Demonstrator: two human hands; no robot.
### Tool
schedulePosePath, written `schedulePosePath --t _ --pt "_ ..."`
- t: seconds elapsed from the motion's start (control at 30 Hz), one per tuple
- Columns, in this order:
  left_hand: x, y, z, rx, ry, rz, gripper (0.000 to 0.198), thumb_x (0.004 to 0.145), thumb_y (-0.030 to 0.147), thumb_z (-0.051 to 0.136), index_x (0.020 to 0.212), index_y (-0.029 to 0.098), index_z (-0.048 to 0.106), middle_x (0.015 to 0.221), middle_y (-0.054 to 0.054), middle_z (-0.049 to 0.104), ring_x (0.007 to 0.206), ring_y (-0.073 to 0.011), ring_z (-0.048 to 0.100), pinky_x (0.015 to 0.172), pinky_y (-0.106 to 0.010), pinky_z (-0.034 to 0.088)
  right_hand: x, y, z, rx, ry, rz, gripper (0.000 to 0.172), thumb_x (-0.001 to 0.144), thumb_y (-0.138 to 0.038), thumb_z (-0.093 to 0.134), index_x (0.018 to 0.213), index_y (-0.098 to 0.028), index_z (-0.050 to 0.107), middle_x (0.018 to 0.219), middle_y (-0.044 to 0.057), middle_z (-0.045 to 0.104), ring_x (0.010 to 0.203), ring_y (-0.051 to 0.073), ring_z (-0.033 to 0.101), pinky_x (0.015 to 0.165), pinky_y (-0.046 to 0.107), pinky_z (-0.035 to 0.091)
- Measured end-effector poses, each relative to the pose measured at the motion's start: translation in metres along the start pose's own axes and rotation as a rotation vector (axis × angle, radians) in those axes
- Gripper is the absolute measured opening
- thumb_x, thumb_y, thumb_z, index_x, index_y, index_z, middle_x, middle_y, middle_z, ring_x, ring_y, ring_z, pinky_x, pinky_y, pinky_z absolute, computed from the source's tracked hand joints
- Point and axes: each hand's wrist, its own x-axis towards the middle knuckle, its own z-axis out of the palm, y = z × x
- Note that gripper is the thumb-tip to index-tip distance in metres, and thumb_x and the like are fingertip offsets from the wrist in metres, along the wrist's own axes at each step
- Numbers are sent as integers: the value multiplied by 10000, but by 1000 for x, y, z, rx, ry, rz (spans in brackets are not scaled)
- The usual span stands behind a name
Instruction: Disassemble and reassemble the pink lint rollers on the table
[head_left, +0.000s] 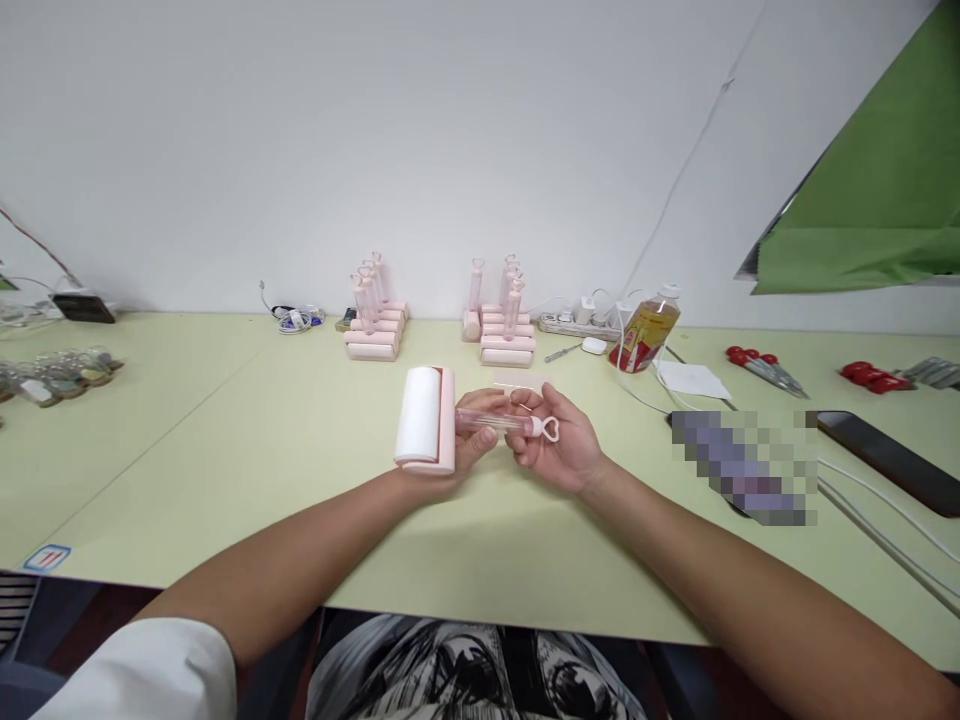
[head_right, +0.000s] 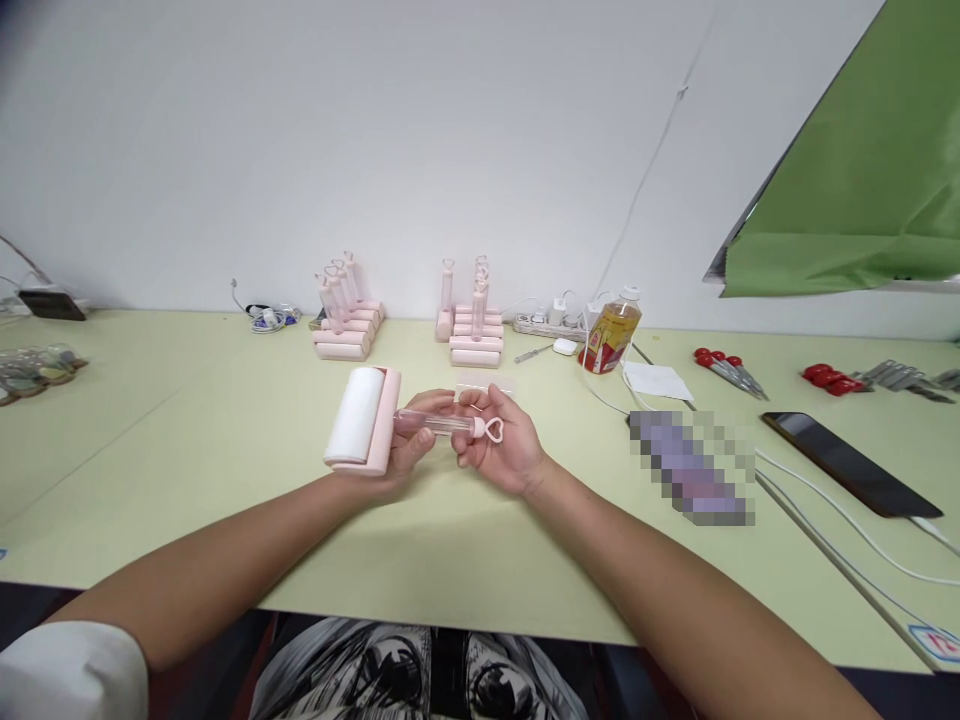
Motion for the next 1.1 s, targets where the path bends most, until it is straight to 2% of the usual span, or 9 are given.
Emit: schedulePosePath --t 0.17,0.27,0.33,0.4,0.47,0.53,0.7,0.93,1.1 --pt "2 2 -1 -64 213 -95 255 885 408 585 1013 189 612 1199 -112 617 1199 -248 539 1043 -451 397 12 -5 -24 -482 394 -283 344 824 -547 502 807 -206 542 732 17 591 480 125 478 389 245 366" --pt "3 4 -1 -84 225 -158 241 885 411 577 945 177 578 1018 -82 660 972 -199 625 932 -408 468 17 -16 -45 -1026 607 -551 199 768 -398 595 796 -203 571 774 34 596 667 179 546 589 309 465" --pt "3 5 -1 -46 200 -199 256 876 427 577 885 173 549 856 -44 644 785 -160 617 793 -350 500 21 -20 -57 -1308 622 -639 263 749 -333 594 981 -209 601 1055 85 615 990 263 558 811 400 479" --pt "3 4 -2 4 178 -235 286 861 454 582 821 185 494 704 13 567 626 -121 547 629 -283 469 25 -21 -67 -1486 546 -594 464 735 -301 598 1186 -205 548 1284 117 529 1209 308 455 979 468 404" --pt "2 2 -3 50 182 -256 318 844 469 596 784 199 438 630 61 457 534 -90 448 531 -239 395 30 -18 -73 -1580 451 -500 558 730 -272 595 1272 -181 498 1335 137 490 1248 310 432 1040 472 357" --pt "1 0 -4 104 199 -255 335 830 466 614 767 202 417 619 77 377 518 -77 379 515 -224 345 32 -16 -74 -1622 426 -439 514 730 -231 572 1237 -164 526 1269 142 524 1190 293 485 1020 440 382" --pt "1 -2 -6 229 148 -280 300 818 458 613 774 190 484 615 68 356 565 -89 347 544 -230 286 30 -19 -68 -1549 544 -370 355 700 -281 602 1041 -181 610 1038 95 578 906 242 580 804 371 469" --pt "2 0 -7 329 63 -451 278 803 461 584 799 184 560 599 65 353 556 -94 323 527 -236 250 20 -40 -59 -612 579 -456 293 734 -403 544 961 -218 557 742 -17 554 588 129 505 522 248 398" --pt "2 1 -6 356 5 -529 298 762 473 612 809 178 602 584 67 370 537 -92 338 512 -233 254 13 -42 -51 -504 522 -535 249 753 -378 549 961 -242 563 772 -20 553 583 117 503 521 242 398"
